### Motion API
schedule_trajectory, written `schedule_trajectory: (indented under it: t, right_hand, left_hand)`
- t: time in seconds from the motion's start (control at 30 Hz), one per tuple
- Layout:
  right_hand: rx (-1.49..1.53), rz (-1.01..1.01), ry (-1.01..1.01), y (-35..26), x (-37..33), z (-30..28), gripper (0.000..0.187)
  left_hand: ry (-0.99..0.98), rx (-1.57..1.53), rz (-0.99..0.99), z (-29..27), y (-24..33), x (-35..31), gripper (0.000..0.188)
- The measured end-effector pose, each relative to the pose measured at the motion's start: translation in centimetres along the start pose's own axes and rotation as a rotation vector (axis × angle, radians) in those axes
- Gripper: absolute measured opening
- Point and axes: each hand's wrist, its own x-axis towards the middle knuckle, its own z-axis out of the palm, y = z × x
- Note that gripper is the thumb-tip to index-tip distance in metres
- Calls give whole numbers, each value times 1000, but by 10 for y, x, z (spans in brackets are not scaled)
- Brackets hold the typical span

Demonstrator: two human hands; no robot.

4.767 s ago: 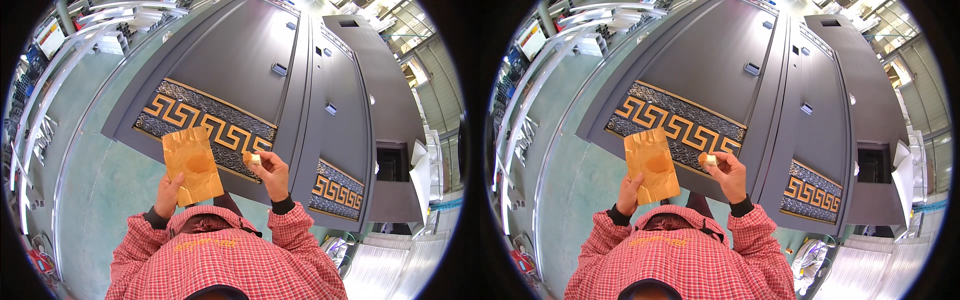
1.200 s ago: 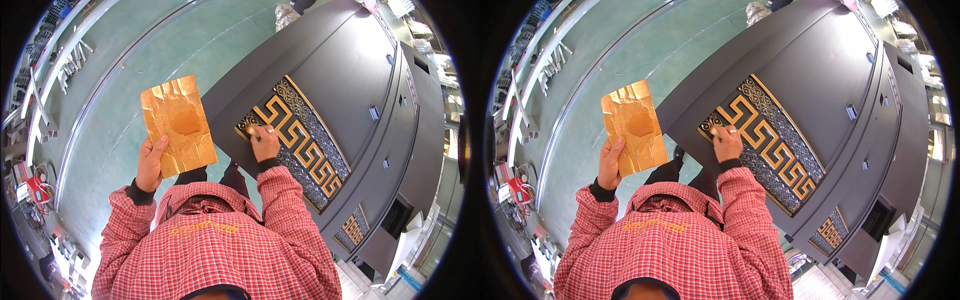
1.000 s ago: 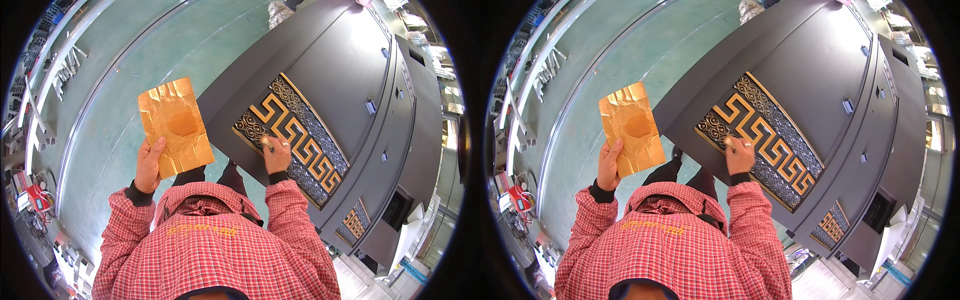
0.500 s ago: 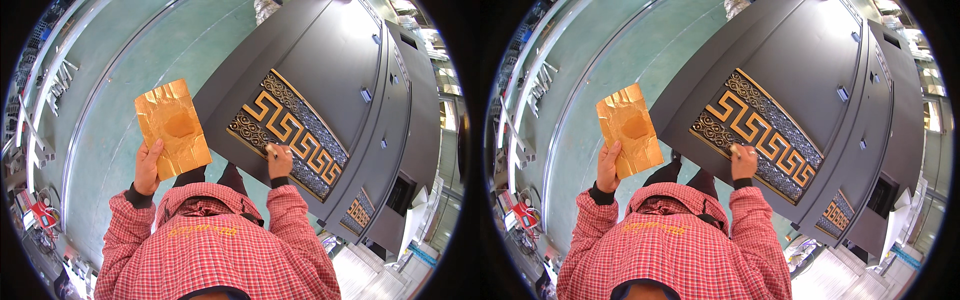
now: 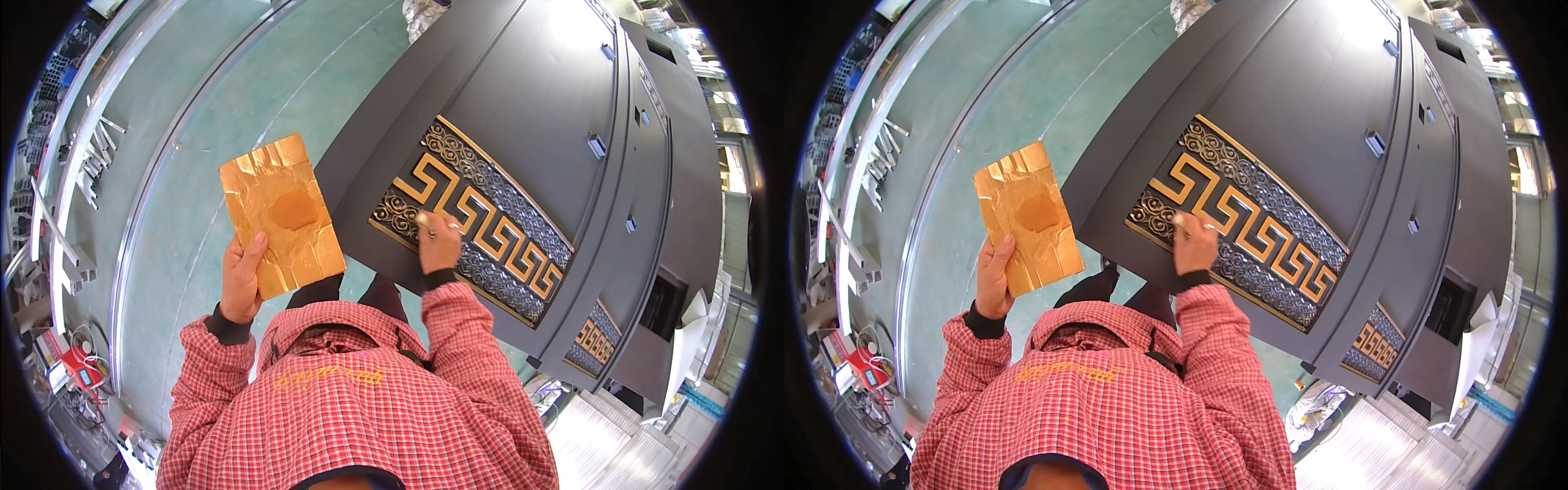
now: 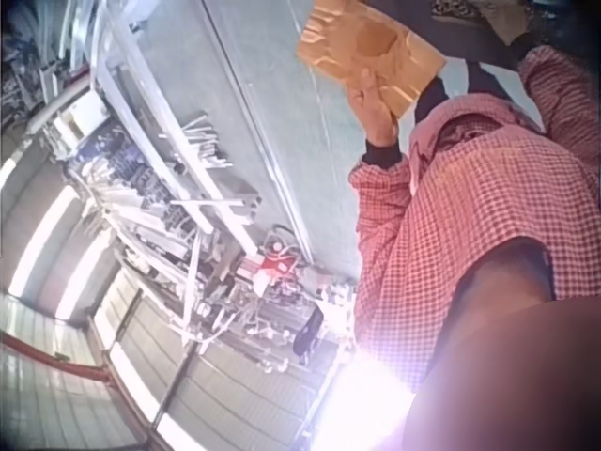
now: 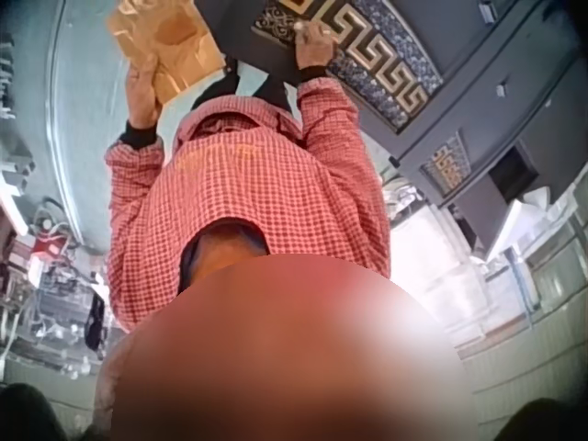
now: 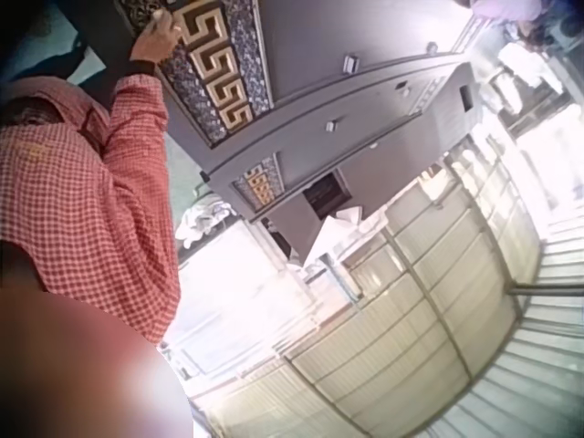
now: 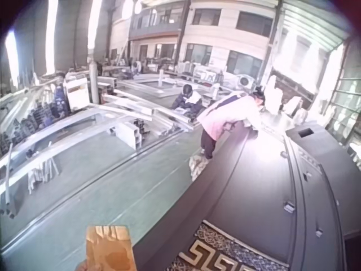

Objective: The person applies gold leaf to a decorative Greek key pattern on a dark gray cabinet door. They hold a sheet of gold leaf in one hand and use a small tool to press and smooth the leaf into the recessed pattern, working along the design.

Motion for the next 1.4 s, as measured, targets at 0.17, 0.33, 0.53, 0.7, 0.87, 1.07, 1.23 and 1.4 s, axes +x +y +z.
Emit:
schedule_trajectory:
  t: [0.17, 0.33, 0.53, 0.7, 0.87, 1.07, 1.23, 1.4]
  right_hand:
    - [36, -77, -28, -26, 14, 24, 17]
    - [-24, -50, -60, 19, -16, -17, 19]
    - [94, -137, -65, -33, -7, 20, 15]
    - [-17, -89, -7, 10, -27, -14, 11]
    - [-149, 192, 30, 79, -57, -60, 17]
    - [-4, -2, 43, 9, -21, -3, 16]
    - [-228, 167, 118, 70, -42, -49, 13]
    - [-175, 187, 81, 53, -28, -16, 14]
  left_hand:
    - [-2, 5, -18, 2, 4, 5, 33]
    - [14, -7, -19, -4, 0, 7, 33]
    - [-21, 10, -31, 5, 3, 12, 33]
    - [-24, 23, -32, 2, 0, 14, 32]
    - [-54, 27, -45, 8, -1, 19, 32]
    - [-124, 74, -54, 25, -3, 25, 32]
    - [-139, 79, -63, 26, -4, 24, 33]
    - [-183, 92, -68, 33, -9, 26, 34]
